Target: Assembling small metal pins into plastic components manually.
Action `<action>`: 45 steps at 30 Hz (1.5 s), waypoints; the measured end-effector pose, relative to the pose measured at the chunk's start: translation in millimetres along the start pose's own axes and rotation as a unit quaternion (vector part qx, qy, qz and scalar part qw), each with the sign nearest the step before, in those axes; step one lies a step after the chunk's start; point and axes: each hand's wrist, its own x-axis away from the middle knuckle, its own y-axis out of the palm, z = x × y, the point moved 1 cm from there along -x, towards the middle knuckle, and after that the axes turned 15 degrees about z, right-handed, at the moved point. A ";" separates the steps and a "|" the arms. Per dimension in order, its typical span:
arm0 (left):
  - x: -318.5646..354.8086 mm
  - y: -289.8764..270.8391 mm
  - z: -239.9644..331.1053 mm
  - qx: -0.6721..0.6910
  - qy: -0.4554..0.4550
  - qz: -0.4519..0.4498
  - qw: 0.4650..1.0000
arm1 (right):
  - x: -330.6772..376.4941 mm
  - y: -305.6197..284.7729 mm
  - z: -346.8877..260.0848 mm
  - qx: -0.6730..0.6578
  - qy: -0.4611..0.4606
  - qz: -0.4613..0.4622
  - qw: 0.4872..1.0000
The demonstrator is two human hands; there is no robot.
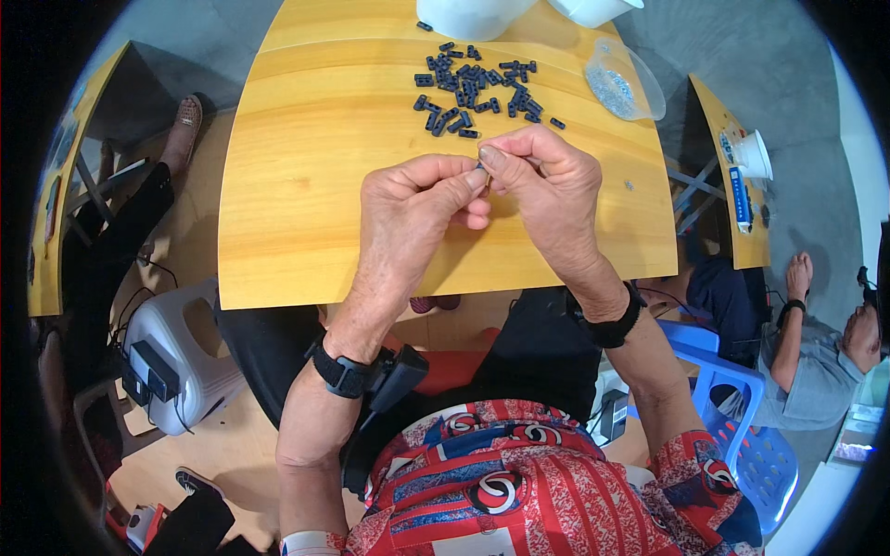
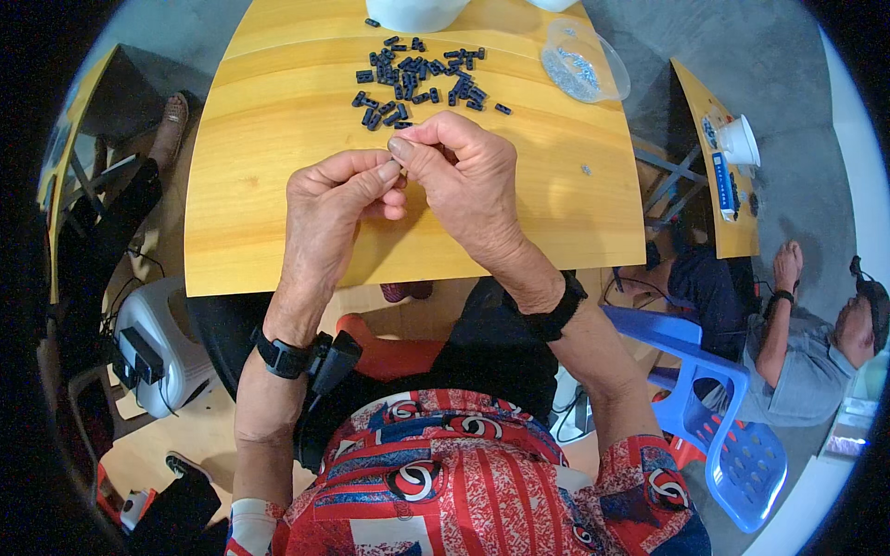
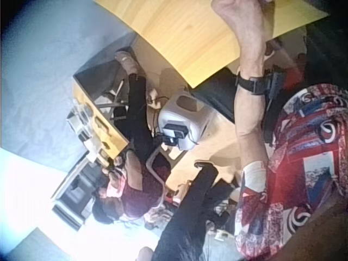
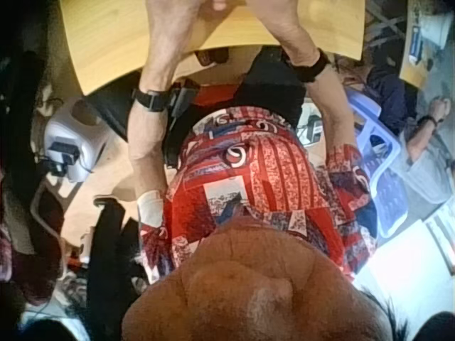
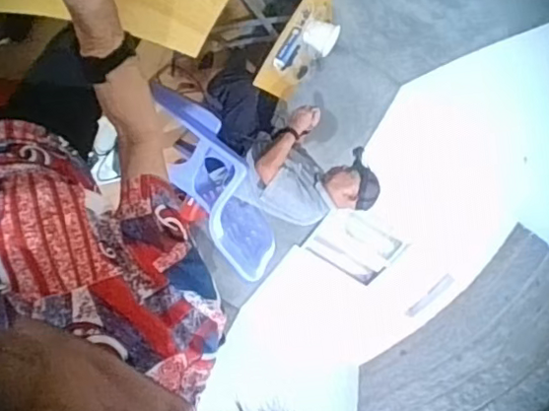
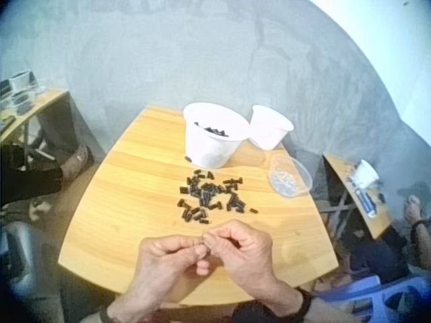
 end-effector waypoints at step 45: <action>-6.9 1.2 -4.3 -0.026 -0.042 -0.060 0.997 | -17.6 -16.3 1.2 0.270 -0.496 -0.129 0.815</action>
